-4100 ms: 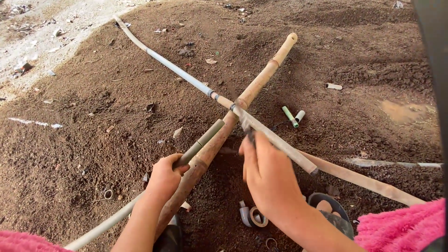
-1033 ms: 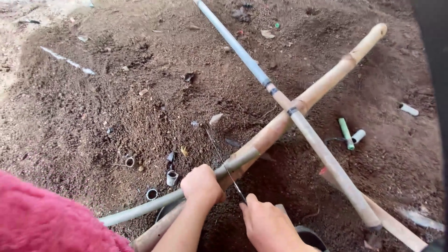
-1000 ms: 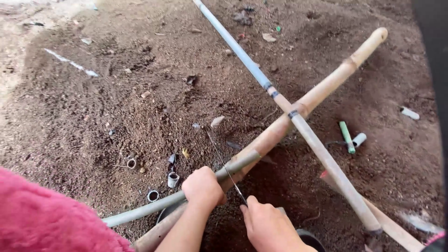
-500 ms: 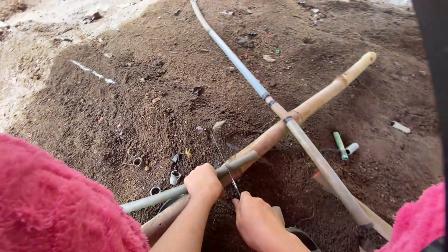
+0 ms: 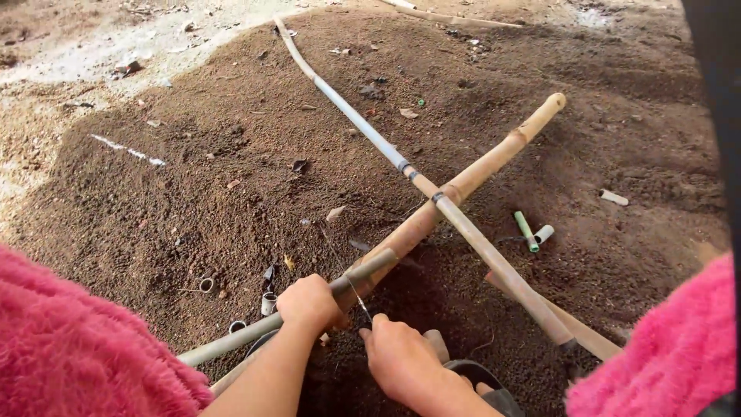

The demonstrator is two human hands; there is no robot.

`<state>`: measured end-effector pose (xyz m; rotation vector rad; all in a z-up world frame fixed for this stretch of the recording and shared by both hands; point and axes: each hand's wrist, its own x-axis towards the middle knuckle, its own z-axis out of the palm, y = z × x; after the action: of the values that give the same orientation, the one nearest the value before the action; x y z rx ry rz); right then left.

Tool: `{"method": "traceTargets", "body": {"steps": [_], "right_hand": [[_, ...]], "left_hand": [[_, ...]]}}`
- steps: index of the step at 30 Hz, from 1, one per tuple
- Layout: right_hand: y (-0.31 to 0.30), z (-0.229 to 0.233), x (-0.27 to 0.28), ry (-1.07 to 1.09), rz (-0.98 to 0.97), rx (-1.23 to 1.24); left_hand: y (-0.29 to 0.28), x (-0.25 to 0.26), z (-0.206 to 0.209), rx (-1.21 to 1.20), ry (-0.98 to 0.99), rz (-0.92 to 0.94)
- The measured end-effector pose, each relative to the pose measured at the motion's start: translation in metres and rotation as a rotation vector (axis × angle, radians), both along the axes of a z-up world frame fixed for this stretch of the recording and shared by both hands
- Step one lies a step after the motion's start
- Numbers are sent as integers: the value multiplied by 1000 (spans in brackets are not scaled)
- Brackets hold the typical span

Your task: A person uses a handheld hacksaw blade to cut through a PVC pipe on the ground.

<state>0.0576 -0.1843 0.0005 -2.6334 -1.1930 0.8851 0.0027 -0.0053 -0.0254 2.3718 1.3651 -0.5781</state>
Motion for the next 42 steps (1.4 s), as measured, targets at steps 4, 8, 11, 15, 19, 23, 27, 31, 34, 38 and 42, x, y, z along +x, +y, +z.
{"method": "traceTargets", "body": {"steps": [4,8,11,15,19,23,27,31,34,38,42], "right_hand": [[-4,1,-4,50,-45,37],[-6,4,-11,76,2,24],[-10,11,-20,71,36,8],[-19,41,-26,124,66,-80],[-36,55,-30,155,64,-107],[-43,48,-35,137,44,-87],[-47,45,-40,110,36,-101],[-44,46,-47,66,31,-116],[-40,54,-52,58,1,-148],[-35,63,-59,17,5,-146],[-35,55,-52,-30,45,-138]], "left_hand": [[-7,-1,7,-37,15,31],[-8,-10,0,-52,19,19],[-14,-19,1,-74,35,-1],[-23,-22,-4,-50,50,-38],[-36,-24,7,-70,58,-61],[-44,-24,9,-100,85,-91],[-51,-28,12,-71,68,-124],[-57,-31,21,-58,85,-124],[-58,-31,19,-1,41,-113],[-49,-32,11,17,19,-90],[-54,-29,20,-64,50,-96]]}}
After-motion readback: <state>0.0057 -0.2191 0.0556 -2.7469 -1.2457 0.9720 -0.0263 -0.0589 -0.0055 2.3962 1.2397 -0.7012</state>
